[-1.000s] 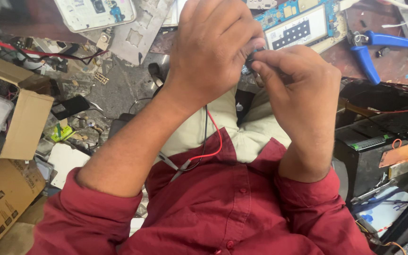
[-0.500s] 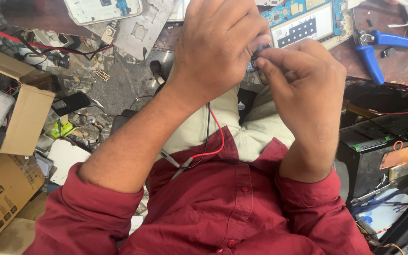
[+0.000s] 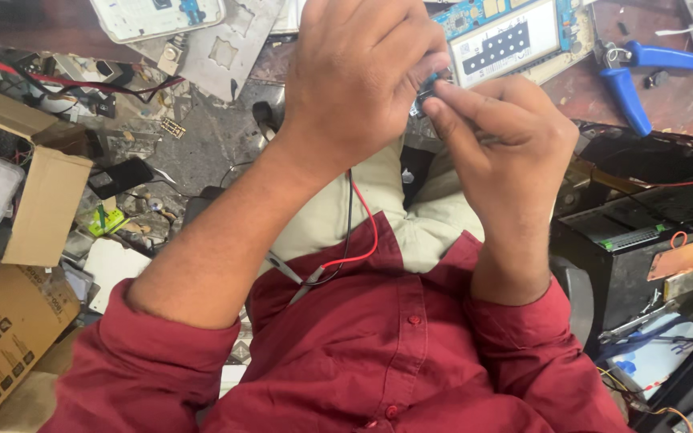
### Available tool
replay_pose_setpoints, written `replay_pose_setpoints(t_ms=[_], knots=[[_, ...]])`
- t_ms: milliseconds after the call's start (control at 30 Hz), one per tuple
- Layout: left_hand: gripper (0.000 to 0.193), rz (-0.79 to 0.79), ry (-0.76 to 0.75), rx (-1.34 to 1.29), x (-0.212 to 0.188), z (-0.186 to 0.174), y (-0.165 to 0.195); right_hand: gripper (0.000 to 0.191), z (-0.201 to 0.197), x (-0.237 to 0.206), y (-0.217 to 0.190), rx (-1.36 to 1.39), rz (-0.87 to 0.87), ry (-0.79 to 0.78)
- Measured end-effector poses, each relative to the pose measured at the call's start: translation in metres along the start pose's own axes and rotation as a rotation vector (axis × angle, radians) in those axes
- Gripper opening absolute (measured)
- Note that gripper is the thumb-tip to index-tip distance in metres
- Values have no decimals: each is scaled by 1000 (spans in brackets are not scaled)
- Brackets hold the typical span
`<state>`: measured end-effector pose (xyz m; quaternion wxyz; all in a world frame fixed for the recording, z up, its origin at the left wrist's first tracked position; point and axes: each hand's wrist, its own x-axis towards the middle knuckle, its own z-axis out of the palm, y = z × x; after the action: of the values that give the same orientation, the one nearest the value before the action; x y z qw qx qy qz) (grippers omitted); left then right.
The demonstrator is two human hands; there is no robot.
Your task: The person disassembles a small electronic component using tweezers and a screwdriver, then tests it with a multimeter. They place the component onto a larger circuit board and continue adjusting it.
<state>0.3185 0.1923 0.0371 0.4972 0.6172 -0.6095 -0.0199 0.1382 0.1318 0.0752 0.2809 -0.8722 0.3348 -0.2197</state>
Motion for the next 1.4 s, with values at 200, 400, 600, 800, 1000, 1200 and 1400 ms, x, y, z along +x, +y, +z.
replay_pose_setpoints(t_ms=[200, 400, 600, 800, 1000, 1200, 1400], knots=[[11, -5, -30, 4, 1, -2, -1, 20, -7, -1, 1, -22, -64, 8], [11, -22, -25, 26, 0, 1, 1, 23, -5, 0, -2, -58, -57, 32], [12, -32, -4, 9, 1, 4, 2, 19, 4, 3, -10, -206, 8, 114], [11, -53, 2, 3, 0, 6, 3, 15, 9, 4, -10, -360, -68, 191], [13, -57, -1, -4, 0, 5, 3, 14, 11, 6, -13, -387, -33, 194], [11, -47, -8, -2, 0, 4, 1, 13, 2, 5, -16, -267, 14, 127], [11, -37, 3, 6, 0, 5, 1, 15, 0, 2, -17, -351, -26, 103]])
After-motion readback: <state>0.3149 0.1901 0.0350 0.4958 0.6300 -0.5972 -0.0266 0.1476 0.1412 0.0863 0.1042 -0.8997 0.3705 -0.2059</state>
